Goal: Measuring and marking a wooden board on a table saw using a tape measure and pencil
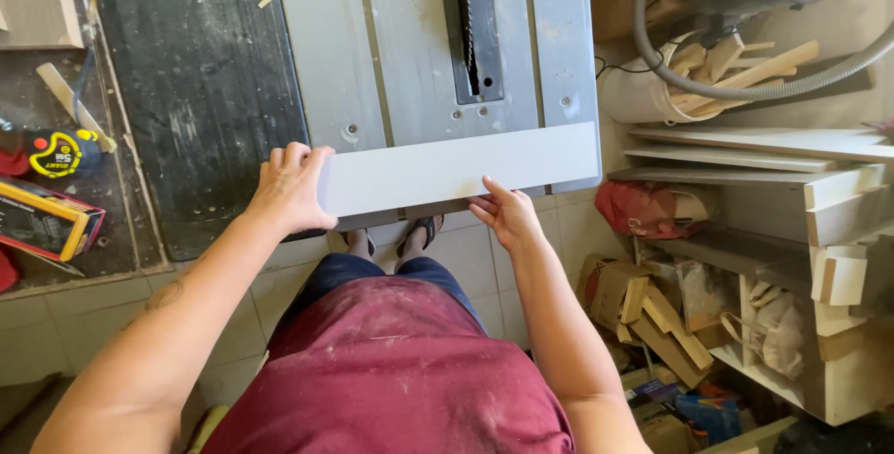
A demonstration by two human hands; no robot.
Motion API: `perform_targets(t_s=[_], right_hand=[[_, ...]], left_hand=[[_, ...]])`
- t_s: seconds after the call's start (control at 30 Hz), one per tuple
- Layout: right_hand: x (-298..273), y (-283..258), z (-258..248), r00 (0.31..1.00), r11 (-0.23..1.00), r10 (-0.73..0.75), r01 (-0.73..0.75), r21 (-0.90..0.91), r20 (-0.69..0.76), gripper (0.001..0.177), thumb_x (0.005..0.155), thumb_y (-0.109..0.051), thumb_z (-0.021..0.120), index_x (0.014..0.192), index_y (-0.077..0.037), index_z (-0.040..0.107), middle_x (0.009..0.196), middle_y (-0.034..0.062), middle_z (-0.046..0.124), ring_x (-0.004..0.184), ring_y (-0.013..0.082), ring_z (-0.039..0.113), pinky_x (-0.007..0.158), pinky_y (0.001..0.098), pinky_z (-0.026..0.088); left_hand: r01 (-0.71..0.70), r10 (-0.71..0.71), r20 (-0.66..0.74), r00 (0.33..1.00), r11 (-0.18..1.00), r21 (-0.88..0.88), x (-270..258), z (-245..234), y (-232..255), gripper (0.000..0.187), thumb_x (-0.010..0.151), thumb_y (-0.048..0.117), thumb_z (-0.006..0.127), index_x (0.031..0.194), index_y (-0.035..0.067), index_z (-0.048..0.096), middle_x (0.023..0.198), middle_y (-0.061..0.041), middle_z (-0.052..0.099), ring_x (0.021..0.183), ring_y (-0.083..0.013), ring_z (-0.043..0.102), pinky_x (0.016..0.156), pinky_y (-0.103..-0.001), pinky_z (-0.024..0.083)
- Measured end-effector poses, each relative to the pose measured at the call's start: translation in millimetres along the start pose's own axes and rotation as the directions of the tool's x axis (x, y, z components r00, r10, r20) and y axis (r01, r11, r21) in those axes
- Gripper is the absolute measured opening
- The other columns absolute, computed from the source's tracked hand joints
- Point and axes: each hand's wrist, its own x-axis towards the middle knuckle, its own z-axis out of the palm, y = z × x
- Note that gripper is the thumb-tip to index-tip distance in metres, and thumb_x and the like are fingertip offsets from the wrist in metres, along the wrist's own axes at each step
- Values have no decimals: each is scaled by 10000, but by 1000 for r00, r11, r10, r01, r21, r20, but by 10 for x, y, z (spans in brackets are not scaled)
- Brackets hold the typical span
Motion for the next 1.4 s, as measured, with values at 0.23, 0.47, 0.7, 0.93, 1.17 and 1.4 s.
perform_targets(t_s=[0.23, 0.47, 0.7, 0.93, 1.17, 1.4], right_hand=[[-93, -125, -71, 998, 996, 21, -16, -82, 61, 607, 879, -211, 893, 1251, 97, 525, 1036, 232, 709, 897, 346, 813, 754, 427, 681], [-454, -188, -97, 945, 965, -205, 239, -109, 253, 393, 920, -213, 866, 1136, -17, 602, 959, 122, 743, 762, 192, 792, 559, 242, 644], [-456, -121, -23, 865, 935, -240, 328, -134, 440, 358, 898, -260, 890, 1078, -30, 684, 875, 120, 762, 743, 162, 764, 562, 216, 606], [-530, -153, -217, 913, 932, -182, 279, -232, 366, 319, 911, -300, 865, 1052, -68, 700, 867, 76, 772, 743, 100, 737, 591, 166, 564], [-597, -173, -291, 951, 953, -133, 200, -228, 278, 253, 989, -320, 774, 1047, -91, 685, 857, 68, 772, 743, 117, 760, 615, 197, 593], [-691, -235, -259, 937, 949, -191, 252, -189, 291, 245, 1011, -313, 743, 1008, -76, 680, 843, 82, 760, 748, 140, 766, 613, 218, 606]], left_hand=[[-9, 8, 31, 1000, 1000, 21, -49, -255, 160, 1228, 509, 652, 851, 1596, 246, 451, 1446, -97, 549, 1353, -365, 500, 1017, -511, 505], [49, 9, 373, 928, 988, -145, -72, -435, 100, 1179, 538, 607, 898, 1610, 391, 457, 1481, -83, 643, 1363, -379, 602, 1116, -542, 504], [690, 152, 680, 717, -16, -724, -403, -718, 374, 678, 737, 291, 607, 1292, -72, 746, 1043, -302, 769, 918, -429, 730, 909, -614, 567], [758, 293, 709, 642, -97, -645, -320, -418, 113, 877, 711, 576, 548, 1311, -56, 645, 1069, -604, 630, 798, -678, 706, 726, -733, 559], [751, 321, 694, 644, -97, -653, -364, -460, 94, 910, 718, 640, 589, 1260, -88, 655, 1061, -575, 644, 778, -680, 705, 685, -755, 566], [219, 140, 444, 885, 718, -661, -166, -375, 42, 884, 639, 431, 884, 1464, 179, 694, 1300, -107, 797, 1139, -273, 739, 1020, -425, 561]])
